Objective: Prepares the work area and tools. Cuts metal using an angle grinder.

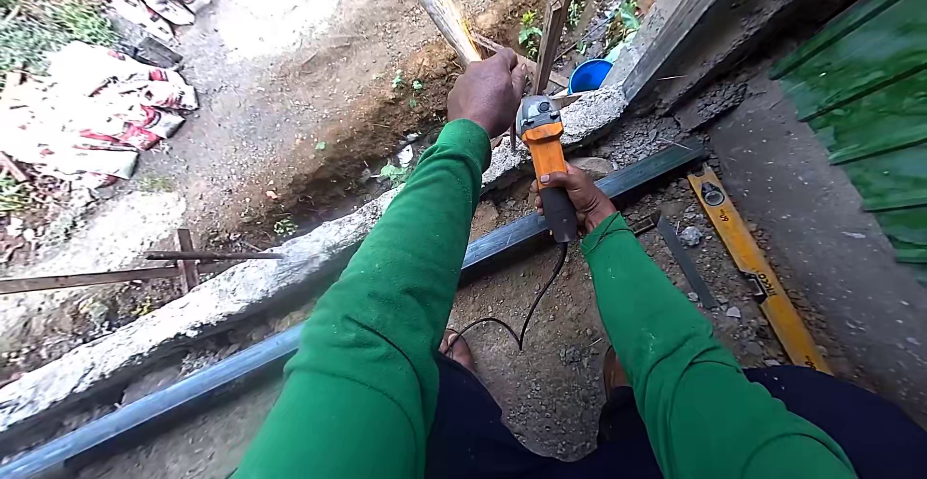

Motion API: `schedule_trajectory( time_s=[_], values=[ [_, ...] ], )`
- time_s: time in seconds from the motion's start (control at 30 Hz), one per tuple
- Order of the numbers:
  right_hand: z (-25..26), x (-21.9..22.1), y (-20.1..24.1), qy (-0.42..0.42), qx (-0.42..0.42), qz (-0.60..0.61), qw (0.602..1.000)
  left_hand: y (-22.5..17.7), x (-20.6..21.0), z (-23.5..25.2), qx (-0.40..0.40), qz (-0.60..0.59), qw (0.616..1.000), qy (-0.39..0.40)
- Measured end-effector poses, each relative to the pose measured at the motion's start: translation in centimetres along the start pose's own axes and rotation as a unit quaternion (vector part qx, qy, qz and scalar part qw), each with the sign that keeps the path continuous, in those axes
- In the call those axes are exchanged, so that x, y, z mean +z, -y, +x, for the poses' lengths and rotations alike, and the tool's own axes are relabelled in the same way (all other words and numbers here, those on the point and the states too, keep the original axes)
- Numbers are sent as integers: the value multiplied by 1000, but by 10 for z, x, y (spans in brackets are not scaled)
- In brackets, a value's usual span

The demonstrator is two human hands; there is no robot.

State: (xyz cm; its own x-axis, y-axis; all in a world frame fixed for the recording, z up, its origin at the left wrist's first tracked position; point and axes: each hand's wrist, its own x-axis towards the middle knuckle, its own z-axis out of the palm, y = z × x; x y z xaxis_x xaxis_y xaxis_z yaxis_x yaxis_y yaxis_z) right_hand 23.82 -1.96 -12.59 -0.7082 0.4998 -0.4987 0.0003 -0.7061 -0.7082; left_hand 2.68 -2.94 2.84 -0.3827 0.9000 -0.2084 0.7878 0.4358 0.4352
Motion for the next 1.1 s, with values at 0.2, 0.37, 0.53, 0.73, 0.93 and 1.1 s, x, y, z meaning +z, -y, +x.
schedule_trajectory(
  time_s=[0.2, 0.37, 0.53, 0.73, 0.93, 1.1],
  values=[
    [0, -2, -2, 3, -1, 3, 1000, 0, 0, 1, 8, 1, 1000, -2],
    [0, -1, -1, -5, 2, 8, 1000, 2, 0, 1, 10, 2, 1000, -1],
    [1, 1, 2, -2, 8, 14, 1000, 2, 0, 0, 11, 1, 1000, -3],
    [4, 1, 3, 3, 12, 18, 1000, 2, 1, 0, 14, 2, 1000, -4],
    [3, 3, 7, 0, 17, 14, 1000, 1, 2, 0, 10, 7, 1000, -6],
    [-2, 2, 4, -4, 15, 13, 1000, 2, 1, 0, 9, 8, 1000, -1]
  ],
)
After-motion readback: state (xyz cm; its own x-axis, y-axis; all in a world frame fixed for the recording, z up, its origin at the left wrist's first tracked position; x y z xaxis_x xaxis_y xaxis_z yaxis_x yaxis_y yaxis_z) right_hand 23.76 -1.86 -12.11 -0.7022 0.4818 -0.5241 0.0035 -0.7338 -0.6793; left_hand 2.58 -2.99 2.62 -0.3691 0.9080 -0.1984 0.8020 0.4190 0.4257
